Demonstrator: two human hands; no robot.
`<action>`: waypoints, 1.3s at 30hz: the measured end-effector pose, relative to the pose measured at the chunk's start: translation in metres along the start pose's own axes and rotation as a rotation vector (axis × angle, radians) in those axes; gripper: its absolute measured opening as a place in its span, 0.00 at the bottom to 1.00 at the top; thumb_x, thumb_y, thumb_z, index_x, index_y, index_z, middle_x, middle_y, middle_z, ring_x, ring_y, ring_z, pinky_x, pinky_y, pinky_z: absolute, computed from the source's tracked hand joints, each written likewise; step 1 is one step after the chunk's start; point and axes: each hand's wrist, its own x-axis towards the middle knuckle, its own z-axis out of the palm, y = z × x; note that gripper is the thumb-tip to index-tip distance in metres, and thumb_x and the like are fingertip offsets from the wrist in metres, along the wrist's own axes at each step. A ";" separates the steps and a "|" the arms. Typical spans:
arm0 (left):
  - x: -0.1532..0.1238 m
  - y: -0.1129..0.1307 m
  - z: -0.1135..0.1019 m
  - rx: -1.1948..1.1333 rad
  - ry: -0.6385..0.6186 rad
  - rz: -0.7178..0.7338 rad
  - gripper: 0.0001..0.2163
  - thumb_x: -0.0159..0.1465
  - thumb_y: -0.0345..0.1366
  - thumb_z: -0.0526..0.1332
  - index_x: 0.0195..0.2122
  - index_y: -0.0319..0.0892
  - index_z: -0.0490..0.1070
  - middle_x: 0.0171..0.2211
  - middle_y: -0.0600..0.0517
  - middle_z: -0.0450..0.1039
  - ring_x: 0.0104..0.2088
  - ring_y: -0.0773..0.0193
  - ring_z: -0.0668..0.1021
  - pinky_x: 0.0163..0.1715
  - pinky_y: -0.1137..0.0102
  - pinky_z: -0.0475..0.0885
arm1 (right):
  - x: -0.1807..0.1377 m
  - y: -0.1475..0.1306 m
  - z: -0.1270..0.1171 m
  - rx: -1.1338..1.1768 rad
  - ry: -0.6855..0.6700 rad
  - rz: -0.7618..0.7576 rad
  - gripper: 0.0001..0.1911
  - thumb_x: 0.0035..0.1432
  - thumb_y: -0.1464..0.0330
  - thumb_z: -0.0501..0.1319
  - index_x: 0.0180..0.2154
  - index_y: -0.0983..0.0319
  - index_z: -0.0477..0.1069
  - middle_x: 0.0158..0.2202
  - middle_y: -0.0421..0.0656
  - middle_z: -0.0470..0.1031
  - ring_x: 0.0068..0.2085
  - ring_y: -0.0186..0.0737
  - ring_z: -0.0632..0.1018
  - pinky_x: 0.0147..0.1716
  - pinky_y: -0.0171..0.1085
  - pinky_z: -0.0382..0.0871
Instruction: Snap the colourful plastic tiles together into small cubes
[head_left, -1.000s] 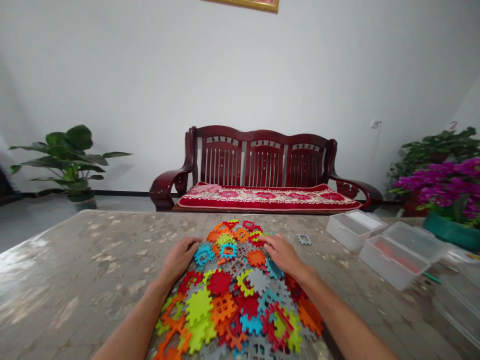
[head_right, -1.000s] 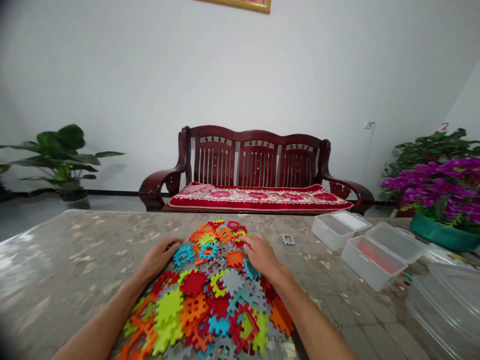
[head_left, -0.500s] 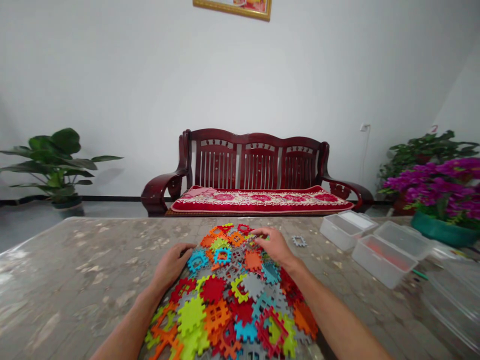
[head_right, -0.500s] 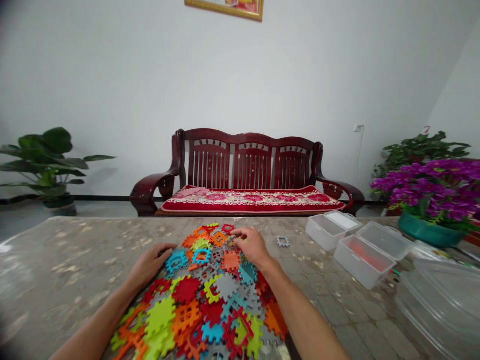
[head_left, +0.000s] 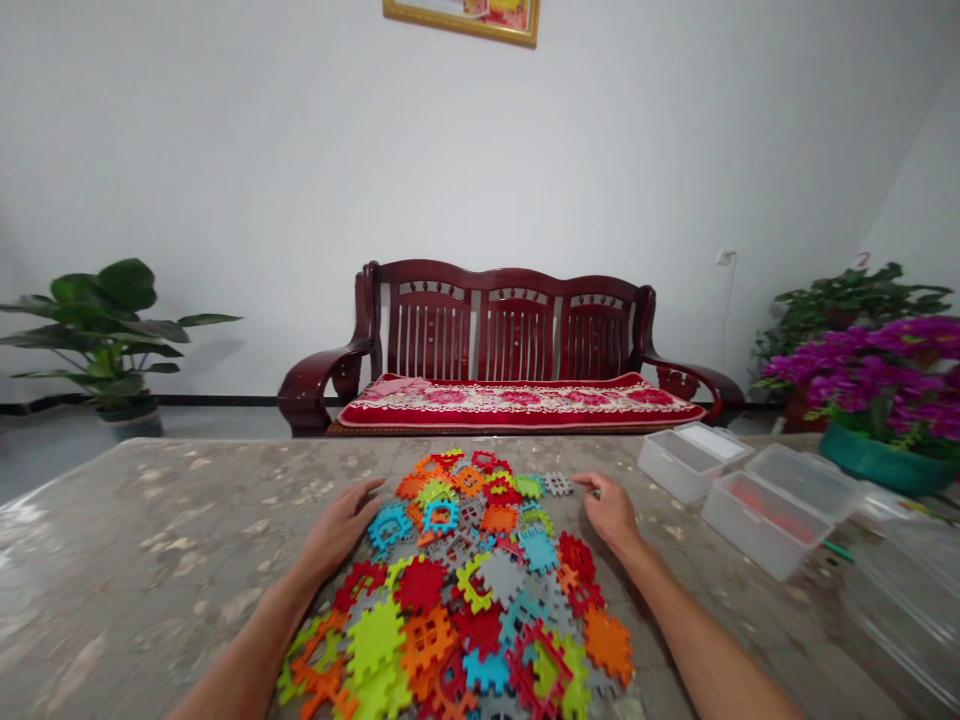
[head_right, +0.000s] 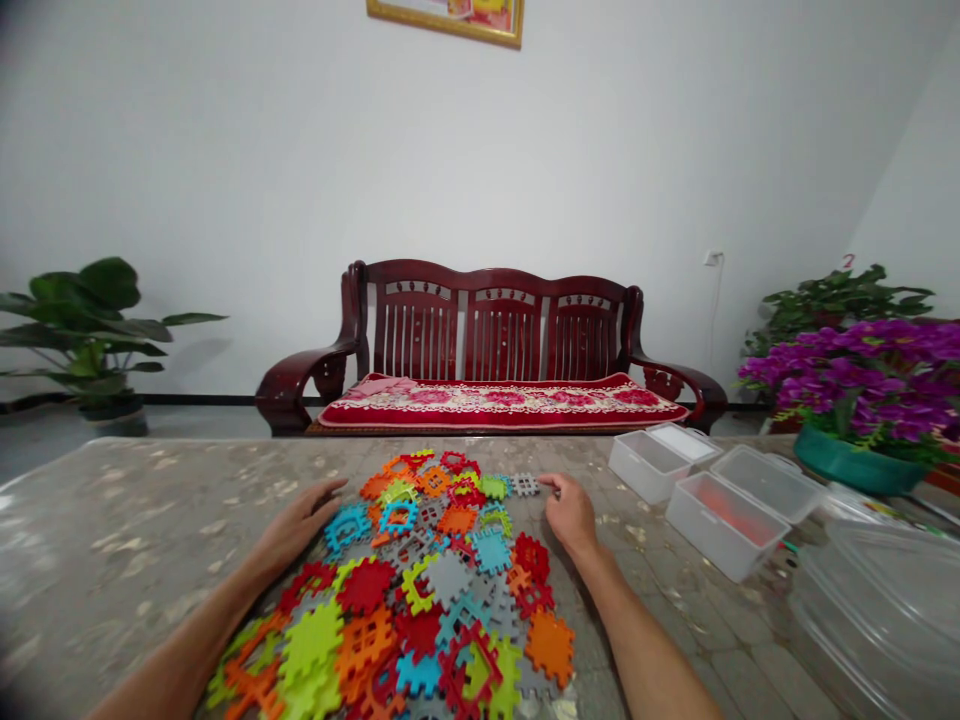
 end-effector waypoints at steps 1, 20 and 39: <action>0.001 -0.002 0.000 -0.015 -0.015 0.017 0.25 0.60 0.49 0.56 0.53 0.41 0.76 0.56 0.44 0.77 0.58 0.49 0.76 0.61 0.55 0.67 | 0.001 0.000 -0.001 -0.036 0.020 -0.010 0.24 0.53 0.78 0.52 0.46 0.58 0.79 0.47 0.42 0.82 0.50 0.42 0.78 0.52 0.38 0.69; 0.008 -0.016 0.003 -0.038 -0.040 0.055 0.23 0.59 0.51 0.56 0.47 0.42 0.79 0.50 0.45 0.80 0.52 0.50 0.78 0.59 0.56 0.69 | -0.003 0.010 -0.027 -0.271 0.045 0.181 0.25 0.56 0.73 0.56 0.54 0.57 0.76 0.51 0.46 0.80 0.53 0.49 0.76 0.52 0.43 0.67; 0.007 -0.017 0.004 0.040 -0.028 0.109 0.21 0.61 0.49 0.55 0.46 0.44 0.80 0.51 0.45 0.80 0.54 0.50 0.78 0.60 0.55 0.69 | -0.007 -0.035 -0.002 -0.342 -0.077 -0.017 0.28 0.59 0.57 0.63 0.58 0.62 0.72 0.53 0.49 0.79 0.54 0.53 0.75 0.51 0.44 0.66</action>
